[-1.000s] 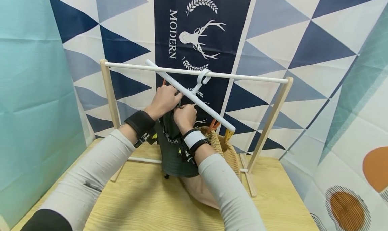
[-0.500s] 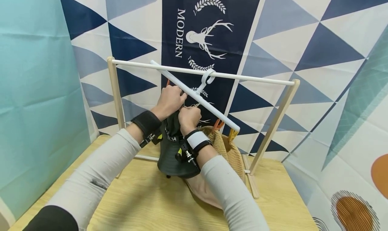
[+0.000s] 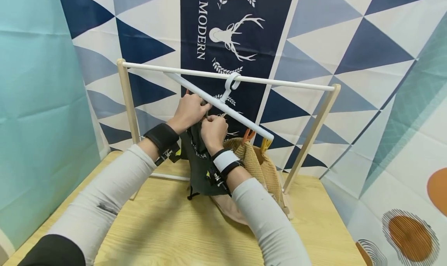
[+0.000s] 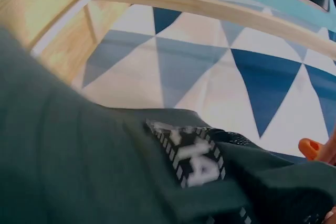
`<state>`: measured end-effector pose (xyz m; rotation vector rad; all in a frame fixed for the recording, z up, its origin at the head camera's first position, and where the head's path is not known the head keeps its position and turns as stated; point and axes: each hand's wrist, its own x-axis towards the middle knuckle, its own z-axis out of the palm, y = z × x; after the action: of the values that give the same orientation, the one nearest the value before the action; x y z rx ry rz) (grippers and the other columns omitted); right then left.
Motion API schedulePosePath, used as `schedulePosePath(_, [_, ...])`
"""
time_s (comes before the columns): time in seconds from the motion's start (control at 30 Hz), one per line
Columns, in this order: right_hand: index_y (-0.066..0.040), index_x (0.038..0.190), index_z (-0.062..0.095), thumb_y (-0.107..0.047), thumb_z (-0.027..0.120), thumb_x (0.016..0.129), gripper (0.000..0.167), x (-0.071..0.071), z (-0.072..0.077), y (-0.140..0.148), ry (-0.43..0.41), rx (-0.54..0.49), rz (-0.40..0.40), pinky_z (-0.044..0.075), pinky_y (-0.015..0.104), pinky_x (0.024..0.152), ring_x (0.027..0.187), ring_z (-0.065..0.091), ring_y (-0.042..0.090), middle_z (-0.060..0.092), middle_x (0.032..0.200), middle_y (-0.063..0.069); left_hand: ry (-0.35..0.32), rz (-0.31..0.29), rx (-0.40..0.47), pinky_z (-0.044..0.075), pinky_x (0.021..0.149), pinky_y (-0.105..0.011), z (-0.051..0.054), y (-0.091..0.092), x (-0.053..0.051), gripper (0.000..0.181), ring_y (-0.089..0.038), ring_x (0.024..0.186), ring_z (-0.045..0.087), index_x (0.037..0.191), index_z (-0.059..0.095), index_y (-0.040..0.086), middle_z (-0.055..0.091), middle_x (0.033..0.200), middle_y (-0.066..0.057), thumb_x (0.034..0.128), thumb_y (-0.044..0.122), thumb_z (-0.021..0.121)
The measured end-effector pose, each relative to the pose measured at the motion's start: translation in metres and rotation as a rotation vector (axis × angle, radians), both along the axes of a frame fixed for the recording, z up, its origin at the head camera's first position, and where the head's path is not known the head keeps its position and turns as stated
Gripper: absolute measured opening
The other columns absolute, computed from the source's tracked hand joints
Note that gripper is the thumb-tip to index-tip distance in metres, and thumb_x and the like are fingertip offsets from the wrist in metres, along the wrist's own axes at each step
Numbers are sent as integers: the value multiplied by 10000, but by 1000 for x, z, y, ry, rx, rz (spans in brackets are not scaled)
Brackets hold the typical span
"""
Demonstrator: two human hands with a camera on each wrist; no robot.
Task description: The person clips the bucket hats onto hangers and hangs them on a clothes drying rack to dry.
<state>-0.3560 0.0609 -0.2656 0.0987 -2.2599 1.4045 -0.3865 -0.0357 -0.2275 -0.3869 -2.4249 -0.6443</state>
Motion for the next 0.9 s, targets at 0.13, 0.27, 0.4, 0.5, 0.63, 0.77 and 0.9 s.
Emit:
schedulePosePath(0.13, [-41, 783, 784, -197, 663, 920, 241, -1, -6, 0, 30, 29, -6, 395, 258, 597, 705, 625, 244, 732, 749, 136, -35, -28, 33, 281, 455, -246, -4, -3, -1, 316, -145, 440, 413, 718, 641, 69, 369, 485, 11, 926, 304, 673])
schedulePosePath(0.27, [-50, 870, 792, -200, 668, 918, 200, -1, -9, 1, 10, 6, 22, 458, 285, 652, 802, 665, 261, 751, 848, 130, -32, -42, 69, 285, 458, -249, -8, -7, -1, 383, -150, 439, 406, 643, 565, 88, 368, 487, 7, 910, 330, 694])
schedulePosePath(0.4, [-51, 944, 786, -202, 668, 924, 193, -2, -10, 4, -12, -9, 64, 497, 322, 699, 842, 668, 259, 749, 920, 130, -28, -46, 78, 287, 468, -245, -11, -10, -1, 463, -152, 448, 398, 574, 456, 123, 360, 498, 4, 909, 336, 694])
schedulePosePath(0.5, [-48, 983, 778, -204, 666, 930, 199, -2, -11, 7, -19, -10, 94, 517, 338, 728, 852, 671, 261, 745, 952, 135, -31, -60, 79, 285, 468, -246, -12, -10, -1, 462, -156, 452, 396, 576, 444, 130, 359, 506, 0, 914, 330, 689])
schedulePosePath(0.63, [-50, 1007, 772, -211, 673, 927, 205, -2, -10, 12, -27, -10, 112, 528, 358, 749, 857, 669, 263, 738, 968, 135, -21, -71, 77, 276, 465, -244, -12, -10, -2, 462, -149, 449, 386, 579, 439, 127, 351, 507, 4, 910, 324, 695])
schedulePosePath(0.77, [-67, 1002, 778, -223, 686, 914, 201, -5, -10, 14, -31, 5, 98, 522, 365, 754, 853, 663, 261, 738, 944, 132, -11, -72, 79, 264, 465, -242, -13, -10, -3, 454, -147, 449, 372, 590, 446, 121, 344, 518, 0, 905, 325, 701])
schedulePosePath(0.9, [-83, 985, 783, -236, 695, 903, 194, -7, -11, 16, -27, 23, 89, 510, 357, 743, 836, 661, 255, 741, 905, 129, -6, -68, 77, 260, 484, -243, -15, -11, -2, 423, -149, 471, 369, 628, 483, 111, 355, 563, -5, 909, 349, 693])
